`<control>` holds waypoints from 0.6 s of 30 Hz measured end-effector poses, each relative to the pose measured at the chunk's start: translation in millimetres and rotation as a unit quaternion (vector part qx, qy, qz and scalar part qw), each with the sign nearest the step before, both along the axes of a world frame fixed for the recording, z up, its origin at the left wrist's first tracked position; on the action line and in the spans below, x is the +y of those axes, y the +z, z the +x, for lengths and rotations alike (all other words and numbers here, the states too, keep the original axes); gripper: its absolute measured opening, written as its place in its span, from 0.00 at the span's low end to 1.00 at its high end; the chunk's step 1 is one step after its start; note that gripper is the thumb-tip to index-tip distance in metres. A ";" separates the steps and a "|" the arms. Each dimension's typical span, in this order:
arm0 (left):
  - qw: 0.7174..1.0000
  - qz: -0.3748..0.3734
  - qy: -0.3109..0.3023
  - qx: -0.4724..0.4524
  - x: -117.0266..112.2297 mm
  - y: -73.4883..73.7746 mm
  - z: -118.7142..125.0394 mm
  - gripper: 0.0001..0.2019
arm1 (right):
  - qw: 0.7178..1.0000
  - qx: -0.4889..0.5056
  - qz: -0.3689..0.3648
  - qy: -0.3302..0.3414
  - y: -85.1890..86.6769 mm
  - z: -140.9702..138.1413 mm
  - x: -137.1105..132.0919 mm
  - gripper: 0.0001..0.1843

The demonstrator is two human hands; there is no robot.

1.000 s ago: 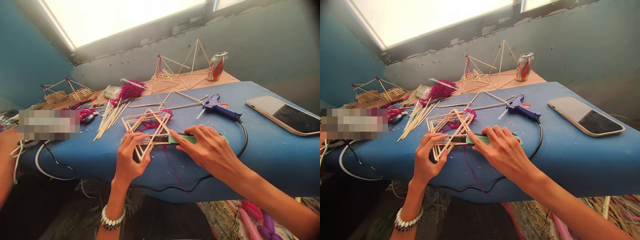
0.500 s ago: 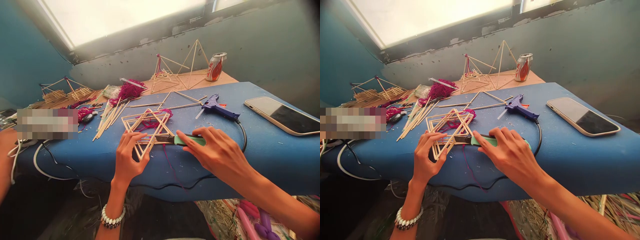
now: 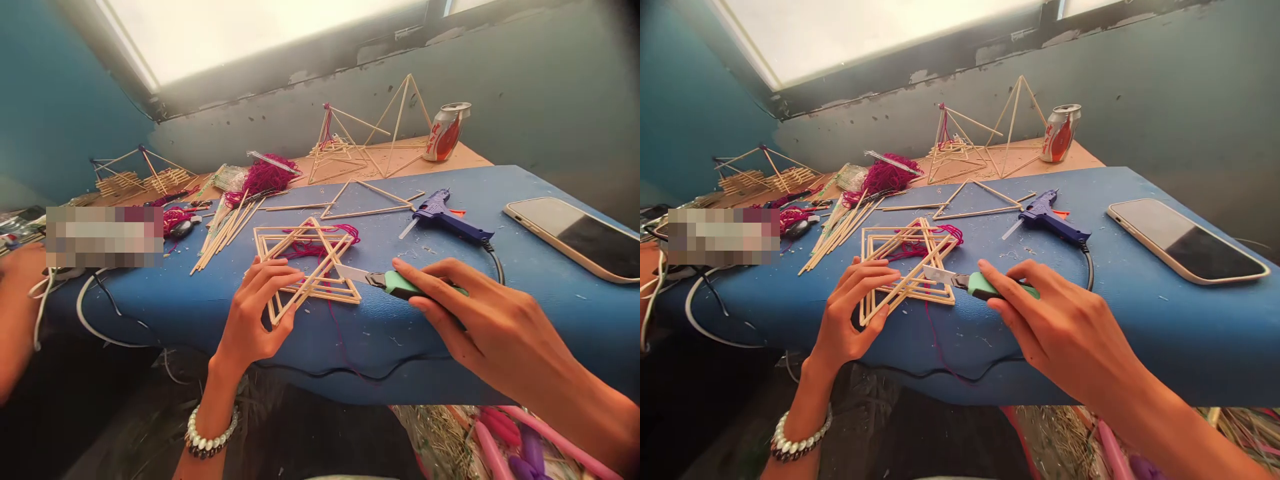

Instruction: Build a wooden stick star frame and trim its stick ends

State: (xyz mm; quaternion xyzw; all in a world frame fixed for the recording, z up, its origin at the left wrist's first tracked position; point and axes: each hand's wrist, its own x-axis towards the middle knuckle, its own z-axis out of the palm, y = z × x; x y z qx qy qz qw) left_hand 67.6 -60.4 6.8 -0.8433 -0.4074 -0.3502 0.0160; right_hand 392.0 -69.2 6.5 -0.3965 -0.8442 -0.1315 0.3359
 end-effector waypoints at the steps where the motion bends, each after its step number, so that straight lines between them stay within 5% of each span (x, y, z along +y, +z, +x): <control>1: 1.000 -0.001 -0.005 0.005 -1.5 1.4 -1.1 0.19 | 1.000 0.004 -0.008 -0.001 -0.7 1.0 1.5 0.22; 6: 0.999 -0.025 -0.033 0.016 -5.3 12.6 -8.7 0.15 | 1.000 0.000 -0.012 -0.026 3.5 3.6 10.3 0.18; 10: 0.998 -0.014 -0.060 0.024 4.9 35.1 -9.9 0.11 | 0.999 -0.019 0.005 -0.045 7.3 2.3 15.8 0.16; 14: 0.981 0.018 -0.058 0.184 22.7 63.2 -0.9 0.06 | 0.998 -0.025 0.009 -0.063 2.3 -0.1 17.3 0.17; 18: 0.945 0.056 -0.052 0.319 31.7 78.4 7.2 0.13 | 0.997 -0.009 0.001 -0.081 -3.2 -1.5 17.6 0.18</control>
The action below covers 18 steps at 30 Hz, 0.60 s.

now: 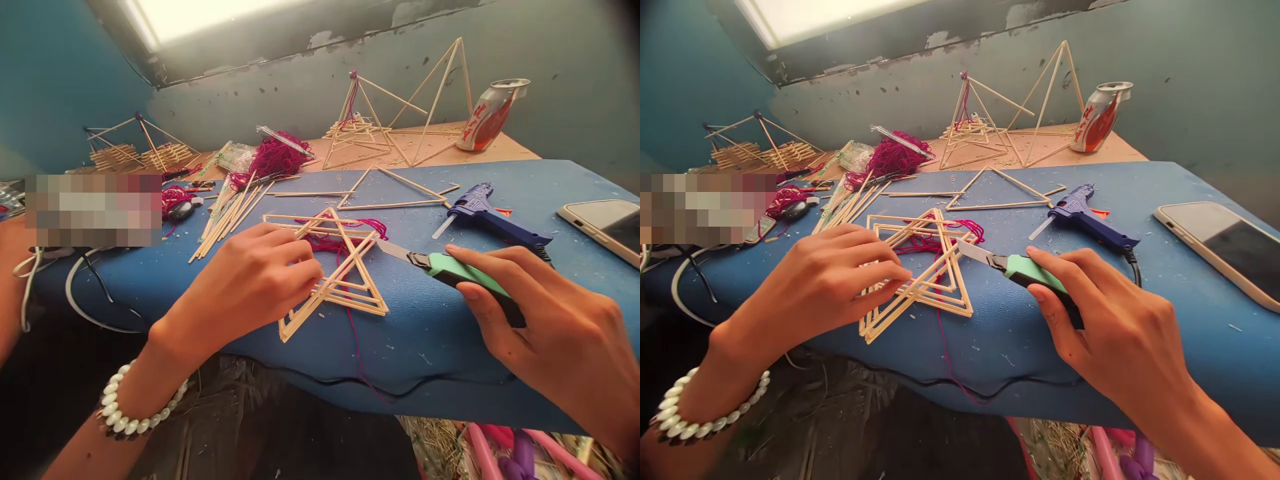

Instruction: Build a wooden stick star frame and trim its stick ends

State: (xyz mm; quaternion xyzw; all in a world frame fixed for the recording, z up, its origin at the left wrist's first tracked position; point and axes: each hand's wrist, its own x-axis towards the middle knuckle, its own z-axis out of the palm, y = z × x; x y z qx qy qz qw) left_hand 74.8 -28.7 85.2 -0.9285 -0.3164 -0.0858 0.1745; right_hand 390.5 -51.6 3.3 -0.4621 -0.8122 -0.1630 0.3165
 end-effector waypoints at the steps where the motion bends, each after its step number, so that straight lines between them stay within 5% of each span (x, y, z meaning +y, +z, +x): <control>1: 1.000 0.012 -0.007 0.015 0.3 1.3 0.7 0.14 | 1.000 0.005 0.007 0.001 -0.7 0.1 0.4 0.17; 8: 0.990 0.082 -0.097 0.065 1.7 3.5 -0.9 0.12 | 1.000 0.018 0.021 -0.013 -3.5 0.0 4.2 0.16; 18: 0.977 0.120 -0.123 0.130 16.3 7.9 5.8 0.14 | 0.999 0.000 0.038 -0.007 -8.3 -1.2 3.5 0.16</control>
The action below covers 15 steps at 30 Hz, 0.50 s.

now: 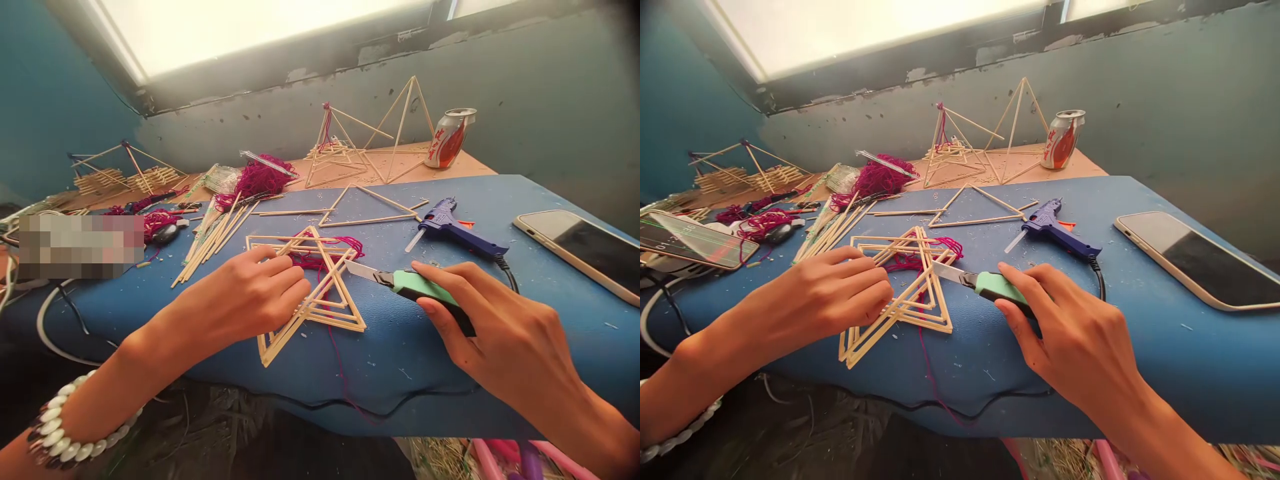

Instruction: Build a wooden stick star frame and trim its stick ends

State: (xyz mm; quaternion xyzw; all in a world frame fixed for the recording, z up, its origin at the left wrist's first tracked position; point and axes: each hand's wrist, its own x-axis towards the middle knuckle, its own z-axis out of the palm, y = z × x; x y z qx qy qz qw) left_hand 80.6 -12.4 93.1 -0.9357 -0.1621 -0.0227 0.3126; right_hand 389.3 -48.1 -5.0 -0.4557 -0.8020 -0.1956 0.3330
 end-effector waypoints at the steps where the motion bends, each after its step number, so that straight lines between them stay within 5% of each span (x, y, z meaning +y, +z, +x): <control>1: 1.000 0.000 0.000 -0.008 1.2 -1.5 -0.3 0.14 | 1.000 0.001 0.001 0.002 0.4 0.4 0.2 0.17; 15: 0.975 -0.161 0.020 -0.153 2.1 -12.3 -18.5 0.03 | 0.973 0.122 -0.141 0.134 30.0 -19.2 28.1 0.17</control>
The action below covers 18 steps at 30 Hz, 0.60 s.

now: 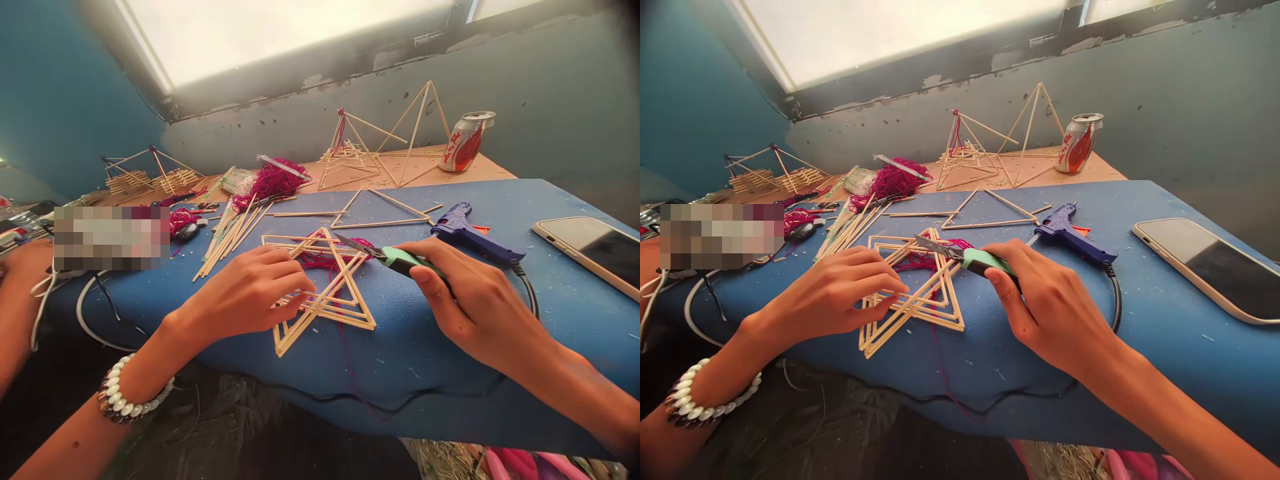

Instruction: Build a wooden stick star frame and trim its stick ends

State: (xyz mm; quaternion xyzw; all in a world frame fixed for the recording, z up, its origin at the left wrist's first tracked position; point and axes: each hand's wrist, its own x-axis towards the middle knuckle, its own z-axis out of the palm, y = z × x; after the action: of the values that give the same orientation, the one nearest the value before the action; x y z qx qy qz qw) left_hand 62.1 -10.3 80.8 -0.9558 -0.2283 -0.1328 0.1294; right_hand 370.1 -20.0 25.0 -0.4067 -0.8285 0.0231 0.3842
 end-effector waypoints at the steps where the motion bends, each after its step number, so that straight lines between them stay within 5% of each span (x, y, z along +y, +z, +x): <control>1: 1.000 0.007 -0.005 0.005 -1.2 0.1 -0.3 0.04 | 1.000 0.003 0.000 0.003 -0.9 -2.0 2.5 0.17; 18: 0.978 0.170 -0.051 0.108 4.0 5.1 13.7 0.14 | 0.968 0.110 -0.211 0.078 13.7 -22.8 22.2 0.28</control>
State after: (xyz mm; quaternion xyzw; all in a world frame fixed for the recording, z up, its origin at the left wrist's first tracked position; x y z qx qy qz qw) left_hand 75.8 -6.3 85.9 -0.9388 -0.1383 -0.0718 0.3071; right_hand 347.4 2.2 38.7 -0.4077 -0.7867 0.2715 0.3758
